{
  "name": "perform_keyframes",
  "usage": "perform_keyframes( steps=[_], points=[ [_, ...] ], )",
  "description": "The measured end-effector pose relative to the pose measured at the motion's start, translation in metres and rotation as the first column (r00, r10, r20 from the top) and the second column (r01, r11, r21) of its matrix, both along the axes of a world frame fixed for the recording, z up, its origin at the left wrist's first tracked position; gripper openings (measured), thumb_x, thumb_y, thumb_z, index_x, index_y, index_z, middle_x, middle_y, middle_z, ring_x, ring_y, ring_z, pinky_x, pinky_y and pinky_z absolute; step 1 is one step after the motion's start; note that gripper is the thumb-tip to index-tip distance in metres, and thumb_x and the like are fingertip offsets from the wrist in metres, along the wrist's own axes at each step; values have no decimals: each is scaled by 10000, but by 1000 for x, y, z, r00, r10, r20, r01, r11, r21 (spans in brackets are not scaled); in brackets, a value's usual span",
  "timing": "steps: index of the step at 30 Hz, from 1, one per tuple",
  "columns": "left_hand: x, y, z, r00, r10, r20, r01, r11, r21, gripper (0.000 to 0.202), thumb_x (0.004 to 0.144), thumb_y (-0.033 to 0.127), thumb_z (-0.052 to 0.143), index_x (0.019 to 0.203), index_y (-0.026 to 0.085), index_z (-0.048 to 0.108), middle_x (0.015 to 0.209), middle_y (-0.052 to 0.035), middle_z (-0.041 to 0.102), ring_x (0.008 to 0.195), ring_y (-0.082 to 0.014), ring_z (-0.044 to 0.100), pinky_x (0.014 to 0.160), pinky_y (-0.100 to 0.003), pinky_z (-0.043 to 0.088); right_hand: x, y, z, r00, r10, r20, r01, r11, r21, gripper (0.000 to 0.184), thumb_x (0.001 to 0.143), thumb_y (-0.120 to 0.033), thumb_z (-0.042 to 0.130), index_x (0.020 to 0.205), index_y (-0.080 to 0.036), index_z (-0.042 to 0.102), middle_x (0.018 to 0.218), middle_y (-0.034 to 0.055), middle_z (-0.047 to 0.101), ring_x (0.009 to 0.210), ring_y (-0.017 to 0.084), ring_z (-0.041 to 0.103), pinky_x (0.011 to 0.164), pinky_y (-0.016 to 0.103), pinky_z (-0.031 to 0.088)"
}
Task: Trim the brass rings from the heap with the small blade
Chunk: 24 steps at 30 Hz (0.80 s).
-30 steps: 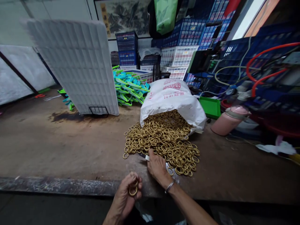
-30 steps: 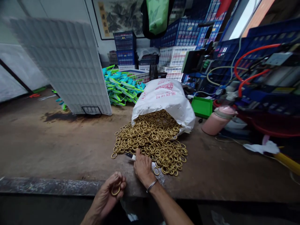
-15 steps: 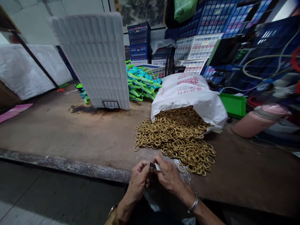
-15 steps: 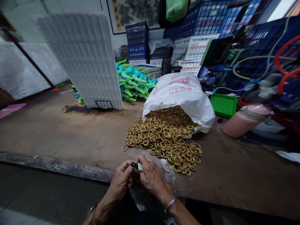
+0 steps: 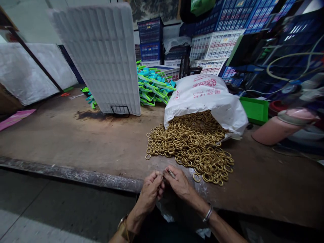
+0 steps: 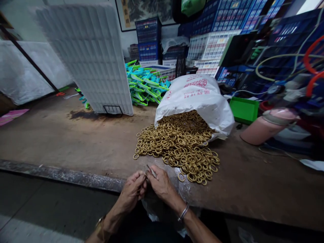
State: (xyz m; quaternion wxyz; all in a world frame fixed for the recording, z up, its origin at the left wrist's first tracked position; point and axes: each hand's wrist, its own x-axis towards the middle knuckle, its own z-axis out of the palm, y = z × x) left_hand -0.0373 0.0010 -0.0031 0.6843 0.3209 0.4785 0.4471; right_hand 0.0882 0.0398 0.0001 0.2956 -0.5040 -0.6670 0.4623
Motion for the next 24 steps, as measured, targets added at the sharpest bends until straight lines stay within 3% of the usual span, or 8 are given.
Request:
perform_keyframes(
  steps=[5, 9, 12, 15, 24],
  points=[
    [2, -1, 0, 997, 29, 65, -32, 999, 37, 297, 749, 448, 525, 704, 170, 432, 545, 66, 415, 370, -15, 288, 354, -145, 196, 0, 2, 0, 1000, 9, -29, -10, 999, -50, 225, 814, -322, 343, 665, -192, 450, 541, -47, 446, 516, 90, 420, 479, 178, 338],
    [3, -2, -3, 997, 52, 61, -55, 997, 47, 290, 768, 440, 502, 689, 176, 413, 559, 62, 421, 383, -21, 301, 358, -146, 216, 3, 1, 0, 980, -60, 191, 38, 993, 116, 206, 804, -263, 328, 649, -200, 448, 557, -29, 465, 534, 108, 437, 520, 199, 332],
    [2, -1, -5, 997, 65, 50, -68, 996, 49, 281, 768, 438, 505, 707, 178, 418, 586, 55, 444, 397, -23, 318, 364, -143, 228, 5, -3, -4, 943, -16, 332, -37, 987, 155, 144, 745, -155, 355, 723, -202, 489, 589, -15, 521, 546, 113, 466, 528, 201, 311],
    [1, -1, -5, 996, 76, 44, -78, 996, 50, 295, 747, 462, 521, 738, 184, 423, 586, 56, 463, 386, -24, 313, 356, -144, 220, 5, -8, -8, 909, 56, 413, -134, 978, 161, 215, 686, -84, 361, 783, -197, 517, 620, -5, 568, 554, 112, 490, 532, 202, 291],
    [1, -1, -3, 998, 58, -8, -57, 993, 106, 321, 742, 492, 510, 704, 182, 440, 468, 82, 390, 356, -28, 258, 362, -161, 203, 3, -9, -7, 841, 83, 535, -203, 965, 169, 293, 648, -64, 358, 866, -177, 518, 662, 11, 596, 564, 118, 489, 536, 217, 253]
  ],
)
